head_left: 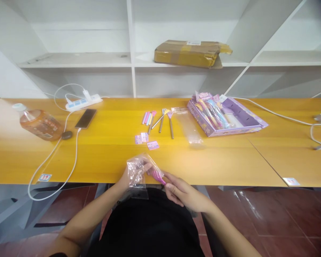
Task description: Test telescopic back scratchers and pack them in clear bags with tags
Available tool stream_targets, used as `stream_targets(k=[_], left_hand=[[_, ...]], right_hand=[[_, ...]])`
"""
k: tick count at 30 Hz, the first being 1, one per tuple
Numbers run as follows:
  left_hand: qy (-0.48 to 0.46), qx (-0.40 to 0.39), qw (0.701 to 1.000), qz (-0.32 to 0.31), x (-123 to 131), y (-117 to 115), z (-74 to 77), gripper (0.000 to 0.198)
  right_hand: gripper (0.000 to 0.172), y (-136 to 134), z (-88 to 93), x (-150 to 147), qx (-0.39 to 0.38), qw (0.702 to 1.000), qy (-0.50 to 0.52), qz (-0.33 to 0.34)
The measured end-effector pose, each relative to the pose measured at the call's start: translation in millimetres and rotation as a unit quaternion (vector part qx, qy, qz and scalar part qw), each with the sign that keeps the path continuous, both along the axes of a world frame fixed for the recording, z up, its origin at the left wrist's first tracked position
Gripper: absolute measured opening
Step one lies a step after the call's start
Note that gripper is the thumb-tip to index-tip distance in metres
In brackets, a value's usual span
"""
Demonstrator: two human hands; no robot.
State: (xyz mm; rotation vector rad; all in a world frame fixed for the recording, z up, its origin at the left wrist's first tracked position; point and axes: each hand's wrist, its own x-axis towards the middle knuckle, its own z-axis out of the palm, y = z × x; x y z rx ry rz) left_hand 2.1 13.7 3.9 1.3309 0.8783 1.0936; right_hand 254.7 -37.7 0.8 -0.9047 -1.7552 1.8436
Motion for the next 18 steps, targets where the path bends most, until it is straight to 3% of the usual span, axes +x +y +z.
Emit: stream_targets(k=[4,10,12,14,16,18], left_hand=[[0.042,0.030,0.996,-0.071,-3.2,-4.2,8.6,0.036],[0.077,0.016,0.993,-0.083,-6.9,-8.9,4.5,0.029],[0.055,-0.005,0.997,-0.046,-6.6,-8.6,-1.2,0.034],[-0.014,-0.055,0.997,0.046,-5.2,-6.9,-6.8,0.043],[-0.110,-0.120,0.977,0.140,-2.9,-4.5,-10.1,0.050],[-0.183,-0.167,0.952,0.181,-0.7,-2.7,-10.3,0.056]], right_hand=[[0.062,-1.5,-1.0,-0.5,-0.001,1.000,0.004,-0.005],[0.064,-3.3,-0.3,-8.0,-0.008,0.999,0.013,-0.045],[0.068,-3.4,1.9,-8.6,-0.010,0.998,0.017,-0.055],[0.069,-3.2,5.0,-7.2,-0.009,0.998,0.003,-0.059],[0.063,-2.8,8.2,-4.5,0.006,0.997,-0.028,-0.069],[0.053,-2.2,10.3,-1.9,0.036,0.994,-0.059,-0.087]])
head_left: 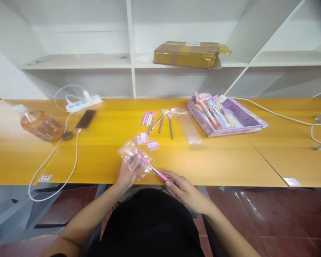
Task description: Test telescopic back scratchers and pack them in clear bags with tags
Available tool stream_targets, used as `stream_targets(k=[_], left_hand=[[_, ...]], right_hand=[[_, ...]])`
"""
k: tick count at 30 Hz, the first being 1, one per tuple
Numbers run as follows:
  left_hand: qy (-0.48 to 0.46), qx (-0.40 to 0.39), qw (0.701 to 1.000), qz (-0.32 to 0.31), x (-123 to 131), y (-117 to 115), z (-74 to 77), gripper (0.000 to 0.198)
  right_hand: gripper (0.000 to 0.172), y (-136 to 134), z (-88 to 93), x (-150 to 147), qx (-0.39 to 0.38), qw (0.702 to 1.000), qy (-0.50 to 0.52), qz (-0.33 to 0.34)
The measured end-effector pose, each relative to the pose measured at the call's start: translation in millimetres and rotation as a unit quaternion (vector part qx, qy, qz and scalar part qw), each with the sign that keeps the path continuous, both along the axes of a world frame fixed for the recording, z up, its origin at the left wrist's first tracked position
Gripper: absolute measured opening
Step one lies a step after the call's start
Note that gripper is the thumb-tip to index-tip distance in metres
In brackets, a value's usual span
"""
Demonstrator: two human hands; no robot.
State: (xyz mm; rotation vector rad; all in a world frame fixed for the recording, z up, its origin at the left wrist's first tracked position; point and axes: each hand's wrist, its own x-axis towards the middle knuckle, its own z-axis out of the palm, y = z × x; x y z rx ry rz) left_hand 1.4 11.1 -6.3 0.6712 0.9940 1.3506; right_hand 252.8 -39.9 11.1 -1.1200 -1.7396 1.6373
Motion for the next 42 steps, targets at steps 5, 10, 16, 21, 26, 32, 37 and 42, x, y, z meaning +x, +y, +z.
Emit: stream_targets(k=[5,10,16,21,26,32,37,42], left_hand=[[-0.026,-0.014,0.999,-0.023,0.9,-0.4,2.3,0.058],[0.053,0.011,0.995,-0.081,-1.5,0.7,-9.3,0.051],[0.156,0.080,0.960,-0.220,-5.0,1.0,-8.8,0.057],[0.188,0.087,0.943,-0.259,-6.2,-1.8,-1.5,0.059],[0.172,0.095,0.935,-0.295,-4.1,-5.4,-4.1,0.052],[0.026,0.044,0.995,-0.084,0.2,1.8,-2.3,0.050],[-0.063,0.009,0.998,-0.025,0.7,8.0,5.2,0.047],[-0.028,0.027,0.993,-0.116,-0.7,1.3,2.1,0.050]], right_hand=[[0.048,0.8,-1.5,-0.3,0.023,0.999,-0.036,0.016],[0.048,1.1,-6.6,-7.1,0.024,0.999,-0.031,-0.003],[0.045,-0.7,-15.3,-18.5,0.060,0.998,-0.006,-0.031],[0.042,-1.9,-22.3,-25.4,0.061,0.997,0.022,-0.044],[0.040,-0.9,-17.4,-26.6,0.071,0.996,0.028,-0.039],[0.045,-4.6,-10.0,-17.9,0.034,0.997,0.071,-0.018],[0.032,-4.3,-17.2,-10.8,0.040,0.990,0.130,-0.021],[0.025,0.0,-28.1,-10.3,0.047,0.985,0.149,-0.066]])
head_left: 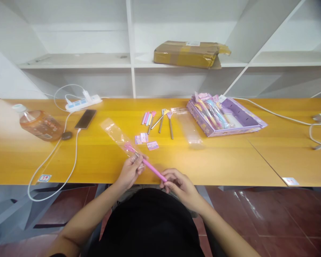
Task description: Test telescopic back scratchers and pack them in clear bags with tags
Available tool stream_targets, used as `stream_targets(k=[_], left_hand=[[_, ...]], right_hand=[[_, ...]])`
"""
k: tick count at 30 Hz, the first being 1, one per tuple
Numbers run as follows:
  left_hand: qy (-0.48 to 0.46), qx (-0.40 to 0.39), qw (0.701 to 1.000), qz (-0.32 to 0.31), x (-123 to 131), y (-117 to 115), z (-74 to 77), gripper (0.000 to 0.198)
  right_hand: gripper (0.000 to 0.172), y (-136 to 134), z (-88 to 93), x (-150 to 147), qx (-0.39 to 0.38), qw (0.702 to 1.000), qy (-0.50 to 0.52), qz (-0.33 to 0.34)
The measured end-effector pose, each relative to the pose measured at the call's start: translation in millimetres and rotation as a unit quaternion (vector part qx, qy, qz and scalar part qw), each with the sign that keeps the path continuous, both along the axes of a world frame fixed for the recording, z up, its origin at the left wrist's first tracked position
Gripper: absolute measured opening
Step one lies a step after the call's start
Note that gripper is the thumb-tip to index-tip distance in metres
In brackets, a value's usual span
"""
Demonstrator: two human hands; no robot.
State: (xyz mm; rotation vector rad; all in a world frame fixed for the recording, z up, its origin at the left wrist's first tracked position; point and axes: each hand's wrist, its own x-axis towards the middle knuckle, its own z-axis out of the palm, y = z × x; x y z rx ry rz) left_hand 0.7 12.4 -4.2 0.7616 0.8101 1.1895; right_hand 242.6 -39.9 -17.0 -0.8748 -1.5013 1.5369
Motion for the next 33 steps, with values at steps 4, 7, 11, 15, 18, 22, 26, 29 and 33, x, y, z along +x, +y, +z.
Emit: stream_targets(k=[4,7,11,15,18,22,26,29,33], left_hand=[[0.091,0.051,0.987,-0.119,-3.2,-6.1,-5.4,0.059],[0.157,0.080,0.963,-0.206,-3.9,-8.7,-3.5,0.064],[0.193,0.102,0.931,-0.293,-0.1,-10.9,6.5,0.061],[0.213,0.124,0.911,-0.330,1.9,-11.2,11.0,0.061],[0.222,0.135,0.901,-0.347,0.0,-10.4,9.6,0.057],[0.190,0.153,0.897,-0.369,-2.2,-10.4,10.9,0.046],[0.183,0.171,0.897,-0.365,-3.2,-10.7,13.4,0.042],[0.201,0.179,0.892,-0.362,-4.1,-9.5,12.3,0.045],[0.231,0.181,0.887,-0.357,-4.3,-7.3,7.1,0.056]], right_hand=[[0.025,2.9,-1.9,-1.8,0.007,1.000,-0.013,-0.021],[0.027,4.6,1.7,-3.3,0.061,0.995,-0.057,-0.051],[0.030,5.9,8.2,-6.0,0.139,0.981,-0.088,-0.105],[0.034,6.0,11.8,-8.7,0.149,0.977,-0.080,-0.129],[0.032,5.5,12.5,-9.5,0.124,0.984,-0.067,-0.111],[0.032,3.6,13.5,-10.6,0.083,0.993,-0.056,-0.069],[0.030,1.0,14.8,-14.2,0.071,0.996,-0.044,-0.031],[0.028,0.0,15.7,-17.0,0.083,0.995,-0.051,-0.017],[0.020,-0.5,14.9,-18.3,0.110,0.991,-0.077,-0.014]])
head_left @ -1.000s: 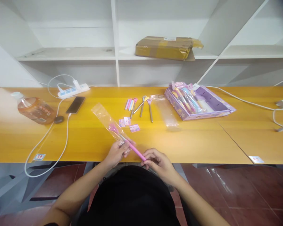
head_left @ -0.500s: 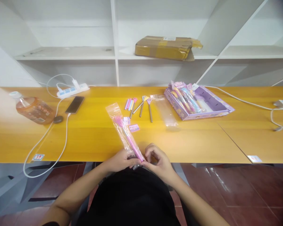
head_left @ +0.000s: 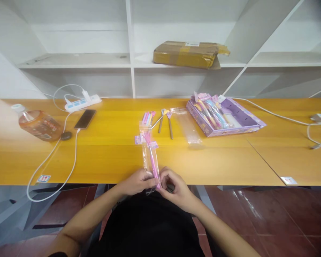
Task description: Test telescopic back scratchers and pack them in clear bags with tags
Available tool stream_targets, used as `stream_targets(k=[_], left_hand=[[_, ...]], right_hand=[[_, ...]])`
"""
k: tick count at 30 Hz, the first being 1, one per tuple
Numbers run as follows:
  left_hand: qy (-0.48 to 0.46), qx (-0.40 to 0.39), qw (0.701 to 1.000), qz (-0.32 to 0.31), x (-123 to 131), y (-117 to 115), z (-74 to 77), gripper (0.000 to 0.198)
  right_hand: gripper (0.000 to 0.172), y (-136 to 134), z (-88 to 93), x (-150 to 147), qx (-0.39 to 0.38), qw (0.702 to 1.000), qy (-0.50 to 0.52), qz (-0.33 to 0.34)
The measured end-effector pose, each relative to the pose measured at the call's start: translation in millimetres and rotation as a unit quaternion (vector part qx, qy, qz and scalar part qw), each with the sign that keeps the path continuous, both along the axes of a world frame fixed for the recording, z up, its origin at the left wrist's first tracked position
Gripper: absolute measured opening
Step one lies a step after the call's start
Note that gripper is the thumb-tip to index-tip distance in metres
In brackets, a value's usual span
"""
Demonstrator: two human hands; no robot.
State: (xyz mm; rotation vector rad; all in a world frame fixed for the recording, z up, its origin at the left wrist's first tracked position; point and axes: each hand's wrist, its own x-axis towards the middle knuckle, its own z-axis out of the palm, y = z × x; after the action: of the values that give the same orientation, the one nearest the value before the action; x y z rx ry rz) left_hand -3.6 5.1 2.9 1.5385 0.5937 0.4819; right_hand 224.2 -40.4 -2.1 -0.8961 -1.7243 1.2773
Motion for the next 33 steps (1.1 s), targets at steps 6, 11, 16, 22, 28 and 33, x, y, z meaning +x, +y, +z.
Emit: stream_targets(k=[6,11,16,22,28,33], left_hand=[[-0.020,-0.044,0.994,0.094,0.7,-0.6,-5.8,0.051],[-0.010,-0.039,0.994,0.105,0.5,-1.8,-3.1,0.049],[-0.015,-0.010,0.993,0.119,2.8,-1.8,-2.7,0.041],[0.009,-0.020,0.993,0.113,5.7,-1.8,-5.4,0.053],[0.005,-0.038,0.982,0.186,10.2,-5.7,-3.7,0.054],[0.027,-0.022,0.982,0.187,8.3,-4.1,-5.9,0.054]], right_hand=[[0.023,-0.5,-10.8,5.0,0.198,0.978,-0.050,-0.027],[0.036,-0.2,-14.7,7.9,0.371,0.909,-0.186,-0.040],[0.039,-1.1,-10.4,3.9,0.388,0.885,-0.256,-0.041],[0.041,-3.7,-7.3,-0.5,0.389,0.878,-0.274,-0.059],[0.019,-3.4,-4.2,-0.4,0.417,0.849,-0.311,-0.093],[0.016,-0.1,-4.2,9.0,0.439,0.843,-0.289,-0.117]])
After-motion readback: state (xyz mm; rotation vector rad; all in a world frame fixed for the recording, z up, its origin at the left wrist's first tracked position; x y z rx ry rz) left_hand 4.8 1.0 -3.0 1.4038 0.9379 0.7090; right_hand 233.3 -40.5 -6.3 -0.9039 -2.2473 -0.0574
